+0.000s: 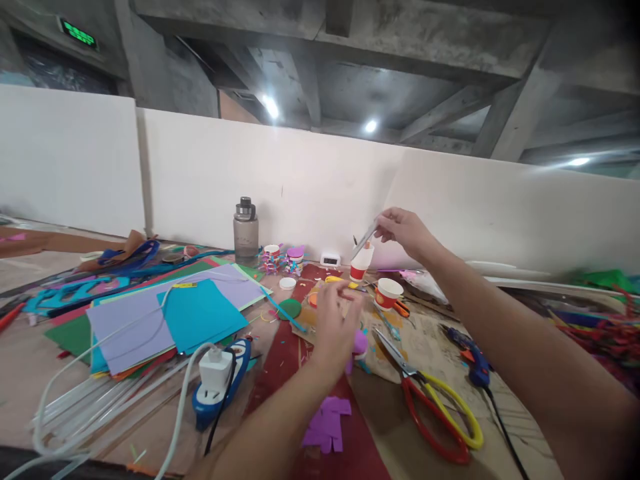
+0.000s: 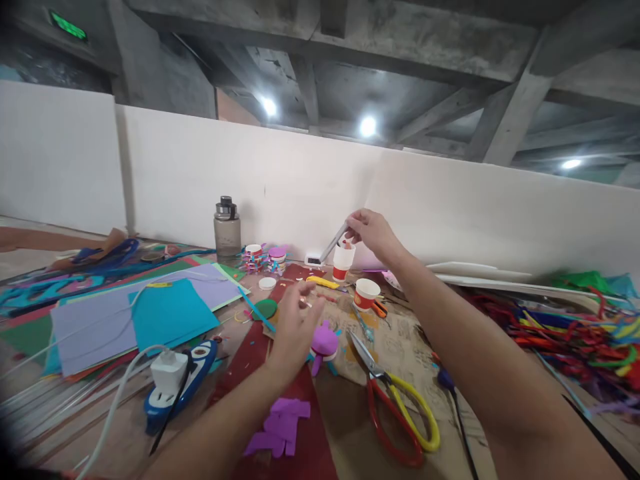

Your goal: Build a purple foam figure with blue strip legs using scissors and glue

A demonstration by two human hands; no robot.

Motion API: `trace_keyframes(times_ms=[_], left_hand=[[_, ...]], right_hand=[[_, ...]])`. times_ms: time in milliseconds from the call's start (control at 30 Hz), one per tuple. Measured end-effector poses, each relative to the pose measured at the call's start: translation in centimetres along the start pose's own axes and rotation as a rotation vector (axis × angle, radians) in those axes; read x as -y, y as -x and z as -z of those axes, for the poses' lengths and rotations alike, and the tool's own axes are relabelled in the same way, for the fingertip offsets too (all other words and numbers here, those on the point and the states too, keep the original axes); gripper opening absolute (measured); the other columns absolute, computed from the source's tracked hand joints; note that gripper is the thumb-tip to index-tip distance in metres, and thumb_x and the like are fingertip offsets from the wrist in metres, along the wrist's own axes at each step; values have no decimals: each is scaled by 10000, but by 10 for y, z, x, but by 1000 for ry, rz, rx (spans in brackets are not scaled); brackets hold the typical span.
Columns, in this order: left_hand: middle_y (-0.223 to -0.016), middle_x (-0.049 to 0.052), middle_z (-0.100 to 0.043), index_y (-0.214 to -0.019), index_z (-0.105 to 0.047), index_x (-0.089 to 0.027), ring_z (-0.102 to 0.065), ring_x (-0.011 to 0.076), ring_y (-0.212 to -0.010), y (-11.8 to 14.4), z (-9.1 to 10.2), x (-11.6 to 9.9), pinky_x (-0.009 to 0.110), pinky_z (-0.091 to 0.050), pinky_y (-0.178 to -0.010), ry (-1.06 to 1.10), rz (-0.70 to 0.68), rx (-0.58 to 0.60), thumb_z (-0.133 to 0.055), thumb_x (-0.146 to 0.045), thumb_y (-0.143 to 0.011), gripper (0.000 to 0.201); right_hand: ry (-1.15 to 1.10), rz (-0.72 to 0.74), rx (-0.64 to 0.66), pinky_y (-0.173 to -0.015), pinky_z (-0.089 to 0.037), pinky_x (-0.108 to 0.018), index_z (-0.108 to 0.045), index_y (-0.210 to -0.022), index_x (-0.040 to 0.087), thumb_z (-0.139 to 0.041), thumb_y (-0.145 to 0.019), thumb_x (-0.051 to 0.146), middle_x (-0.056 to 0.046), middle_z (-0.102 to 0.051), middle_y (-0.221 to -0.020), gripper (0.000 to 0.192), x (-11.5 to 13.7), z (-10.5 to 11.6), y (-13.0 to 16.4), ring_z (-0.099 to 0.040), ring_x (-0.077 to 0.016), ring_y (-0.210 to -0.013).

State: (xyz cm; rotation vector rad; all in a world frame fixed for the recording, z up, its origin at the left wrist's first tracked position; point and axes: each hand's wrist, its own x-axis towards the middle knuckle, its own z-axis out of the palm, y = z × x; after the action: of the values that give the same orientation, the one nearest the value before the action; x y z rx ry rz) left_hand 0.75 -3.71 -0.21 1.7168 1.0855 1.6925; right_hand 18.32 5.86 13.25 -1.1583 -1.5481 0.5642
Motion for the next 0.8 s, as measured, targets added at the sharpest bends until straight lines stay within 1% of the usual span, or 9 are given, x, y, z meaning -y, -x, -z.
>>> trace_keyframes(times_ms=[67, 133, 200, 400, 500, 567, 633, 733, 800], left_hand=[[-1190, 108, -601, -1143, -557, -178, -528, 223, -1128, -5, 2, 1, 365, -407, -960, 41, 30, -12, -610, -358, -849, 348], [-1115, 81, -625, -1140, -540, -183, -578, 187, -1001, -5, -1, -1, 307, -442, -852, 148, 90, 160, -586, -392, -863, 349], [-880, 30, -625, -962, -570, -182, -567, 151, -793, -1, -6, -5, 268, -422, -718, 138, 134, 308, -486, -406, -914, 244], [-647, -20, -496, -690, -468, -197, -451, 134, -640, 16, -22, -16, 262, -308, -622, -47, 68, 410, -412, -320, -939, 282], [-626, -25, -473, -676, -443, -201, -429, 134, -620, 15, -22, -7, 267, -276, -607, -115, 78, 430, -429, -317, -930, 280], [-633, -26, -460, -698, -459, -200, -423, 134, -625, 13, -21, 2, 264, -280, -608, -94, 76, 410, -433, -334, -929, 268], [-662, -25, -469, -781, -522, -198, -440, 136, -647, 10, -18, 8, 257, -317, -626, 16, 84, 411, -422, -379, -934, 257], [-746, -3, -533, -908, -608, -194, -494, 145, -722, 7, -15, 10, 258, -384, -694, 155, 98, 441, -418, -434, -932, 307], [-848, 22, -598, -902, -657, -197, -531, 162, -848, 6, -14, 8, 264, -405, -782, 155, 72, 424, -465, -424, -914, 297]], right_hand=[[-94, -42, 140, -557, -456, -242, -612, -768, 173, -707, -760, 400, -10, -634, -621, 246, 4, -2, 38, -562, -112, -565], [-141, -68, 239, -557, -453, -238, -634, -782, 170, -737, -712, 456, -2, -638, -640, 312, 2, -7, 76, -556, -107, -573], [-196, -53, 215, -543, -432, -232, -617, -756, 172, -734, -692, 474, 19, -611, -629, 331, -6, -17, 107, -522, -93, -550], [-410, -16, -342, -501, -355, -214, -498, -710, 210, -610, -764, 415, 71, -467, -593, 239, -34, -43, 142, -422, -82, -524], [-512, -26, -618, -491, -342, -201, -387, -644, 222, -530, -791, 358, 78, -401, -578, 246, -36, -22, 134, -387, -75, -501], [-528, -11, -698, -502, -336, -187, -362, -652, 223, -494, -801, 332, 83, -377, -590, 228, -36, 3, 130, -361, -69, -497], [-410, -50, -564, -486, -312, -194, -446, -651, 210, -532, -766, 295, 69, -447, -609, 167, -39, 21, 135, -360, -66, -493], [-7, -221, 13, -495, -306, -223, -586, -687, 187, -572, -760, 267, 41, -519, -592, 109, -47, 21, 156, -397, -87, -497], [276, -187, 273, -549, -346, -233, -654, -770, 178, -592, -771, 240, 15, -600, -651, 88, -52, 8, 172, -485, -112, -568]])
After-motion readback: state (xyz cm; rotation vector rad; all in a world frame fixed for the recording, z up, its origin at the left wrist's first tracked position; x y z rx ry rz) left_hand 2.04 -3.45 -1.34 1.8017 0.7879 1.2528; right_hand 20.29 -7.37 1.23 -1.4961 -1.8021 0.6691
